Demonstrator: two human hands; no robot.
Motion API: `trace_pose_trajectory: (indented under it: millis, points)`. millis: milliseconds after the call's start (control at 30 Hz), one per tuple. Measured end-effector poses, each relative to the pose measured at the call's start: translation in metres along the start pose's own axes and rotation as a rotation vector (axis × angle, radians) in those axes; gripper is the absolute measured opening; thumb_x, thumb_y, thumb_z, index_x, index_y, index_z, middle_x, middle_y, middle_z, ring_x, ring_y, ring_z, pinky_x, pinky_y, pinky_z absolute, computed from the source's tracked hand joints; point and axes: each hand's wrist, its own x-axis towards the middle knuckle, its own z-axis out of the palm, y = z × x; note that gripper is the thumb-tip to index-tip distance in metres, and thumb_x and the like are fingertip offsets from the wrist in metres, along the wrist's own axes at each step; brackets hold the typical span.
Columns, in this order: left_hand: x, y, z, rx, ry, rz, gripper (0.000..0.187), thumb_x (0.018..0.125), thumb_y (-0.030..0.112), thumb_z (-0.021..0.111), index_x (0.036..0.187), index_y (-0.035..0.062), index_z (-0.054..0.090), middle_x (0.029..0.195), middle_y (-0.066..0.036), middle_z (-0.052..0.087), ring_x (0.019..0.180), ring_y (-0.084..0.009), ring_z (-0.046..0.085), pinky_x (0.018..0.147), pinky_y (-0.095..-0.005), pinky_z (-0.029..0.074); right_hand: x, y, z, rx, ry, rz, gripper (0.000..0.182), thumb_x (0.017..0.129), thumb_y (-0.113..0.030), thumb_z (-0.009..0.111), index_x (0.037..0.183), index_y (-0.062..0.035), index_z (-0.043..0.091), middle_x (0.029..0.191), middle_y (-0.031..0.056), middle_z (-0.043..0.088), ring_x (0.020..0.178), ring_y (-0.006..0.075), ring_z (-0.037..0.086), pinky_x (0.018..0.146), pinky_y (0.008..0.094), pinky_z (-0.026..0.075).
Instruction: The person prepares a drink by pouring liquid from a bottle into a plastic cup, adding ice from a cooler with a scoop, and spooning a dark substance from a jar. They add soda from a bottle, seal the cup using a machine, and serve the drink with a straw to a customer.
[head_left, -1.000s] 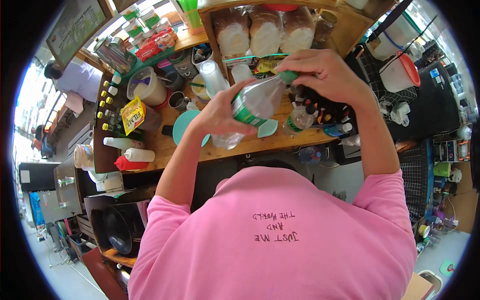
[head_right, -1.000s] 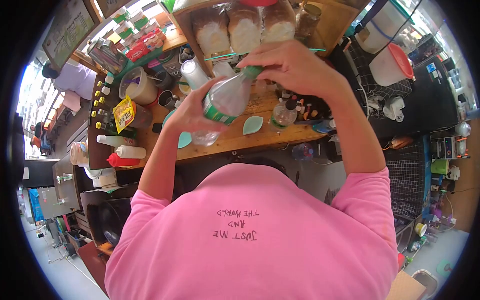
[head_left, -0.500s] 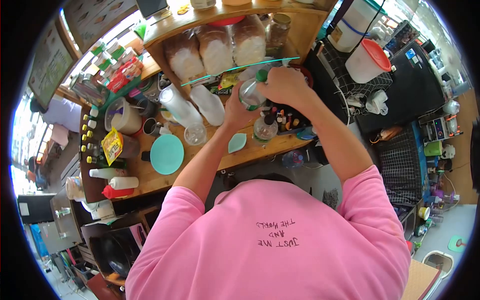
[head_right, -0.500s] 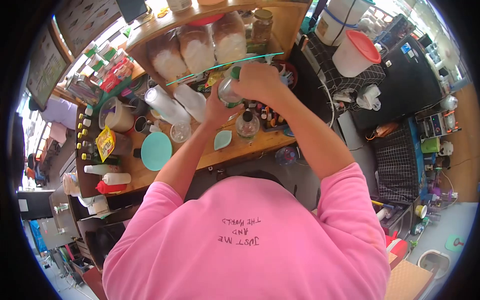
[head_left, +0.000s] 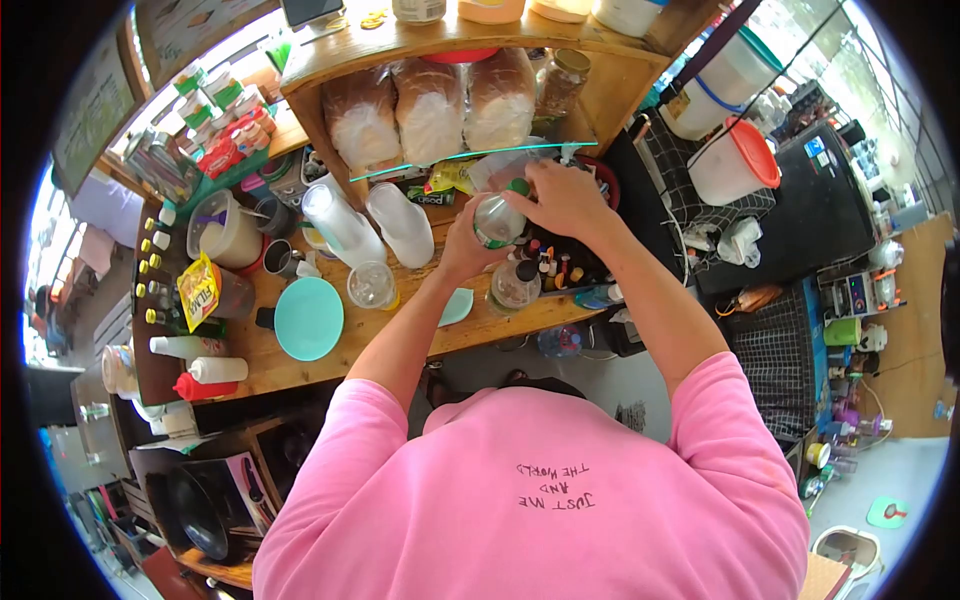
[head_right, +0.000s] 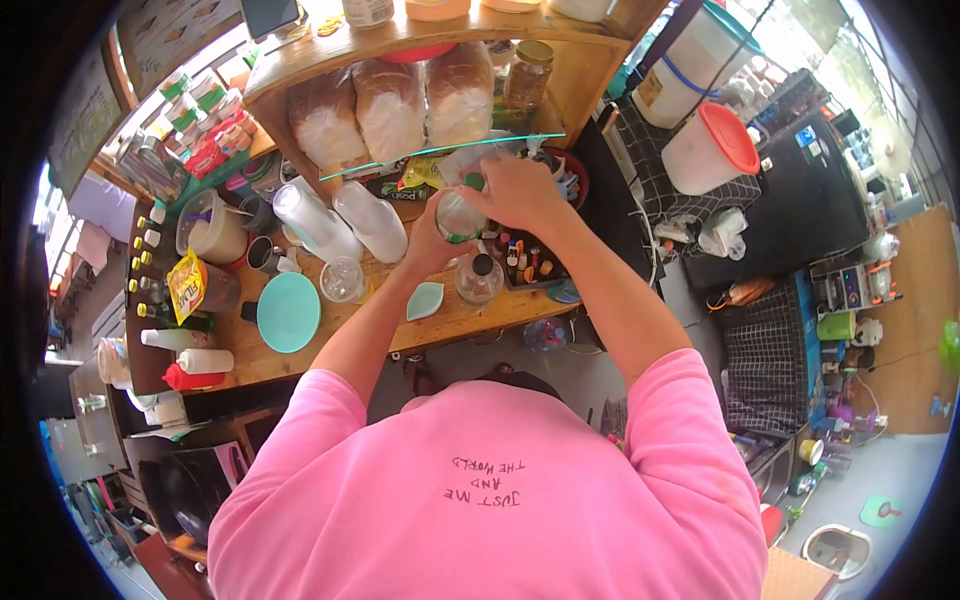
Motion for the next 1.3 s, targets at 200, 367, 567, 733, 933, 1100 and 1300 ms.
trace_pose_trajectory:
  millis: [200,367,567,733,933,1100,1300]
  points:
    - [0.012,0.019,-0.005,0.125,0.059,0.088,0.098,0.063,0.021,0.093,0.148,0.0119,0.045,0.136,-0.018,0.063,0.125,-0.0385,0.06,0.106,-0.0462,0.048,0.014,0.002,-0.004,-0.042,0.033,0.095,0.049,0.095,-0.047,0.064,0.071,-0.0043,0.062,0.076,0.0185,0.067,0.073,0.0413,0.065,0.066,0.0516,0.051]
    - [0.023,0.029,-0.031,-0.017,-0.207,0.117,0.095,0.065,0.02,0.09,0.148,0.0105,0.046,0.134,-0.019,0.064,0.124,-0.0381,0.062,0.104,-0.0437,0.05,0.017,0.027,-0.011,0.104,0.235,-0.379,0.047,0.092,-0.041,0.067,0.065,-0.0023,0.063,0.071,0.0203,0.066,0.068,0.0424,0.065,0.062,0.0517,0.049]
    - [0.025,0.021,-0.011,0.035,-0.1,0.135,0.095,0.065,0.02,0.09,0.148,0.0102,0.045,0.128,-0.021,0.067,0.12,-0.0367,0.065,0.103,-0.044,0.05,0.027,0.014,0.011,0.056,0.198,-0.079,0.043,0.093,-0.037,0.061,0.072,-0.0013,0.071,0.076,0.0223,0.07,0.069,0.0406,0.068,0.065,0.0505,0.054]
    - [0.028,-0.005,0.011,0.19,0.2,0.177,0.095,0.063,0.022,0.09,0.146,0.0093,0.045,0.118,-0.02,0.07,0.11,-0.0423,0.067,0.099,-0.0484,0.052,0.031,0.0,0.025,-0.026,0.193,0.472,0.058,0.093,-0.05,0.056,0.074,0.0008,0.076,0.073,0.0255,0.07,0.072,0.0422,0.071,0.069,0.0472,0.058]
    - [0.023,-0.007,-0.017,-0.092,-0.136,0.112,0.096,0.062,0.025,0.091,0.146,0.0145,0.047,0.123,-0.019,0.069,0.114,-0.0422,0.066,0.1,-0.0478,0.052,0.032,0.013,0.01,0.052,0.165,-0.292,0.057,0.093,-0.051,0.061,0.068,-0.0004,0.07,0.073,0.0235,0.068,0.07,0.0414,0.068,0.066,0.0508,0.054]
    - [0.022,-0.031,0.004,-0.004,-0.023,0.124,0.097,0.061,0.026,0.093,0.145,0.0156,0.047,0.126,-0.017,0.069,0.116,-0.0401,0.065,0.103,-0.0474,0.048,0.032,0.004,0.035,0.031,0.169,-0.084,0.053,0.092,-0.046,0.063,0.065,-0.0004,0.069,0.071,0.0229,0.067,0.07,0.0412,0.068,0.067,0.0511,0.054]
    - [0.008,-0.039,0.014,0.033,0.083,0.072,0.097,0.062,0.02,0.095,0.145,0.0135,0.044,0.13,-0.017,0.066,0.124,-0.0388,0.061,0.104,-0.0474,0.047,0.029,-0.033,0.049,-0.036,0.05,0.297,0.052,0.092,-0.048,0.061,0.075,-0.0001,0.075,0.077,0.0232,0.072,0.078,0.041,0.072,0.075,0.0504,0.058]
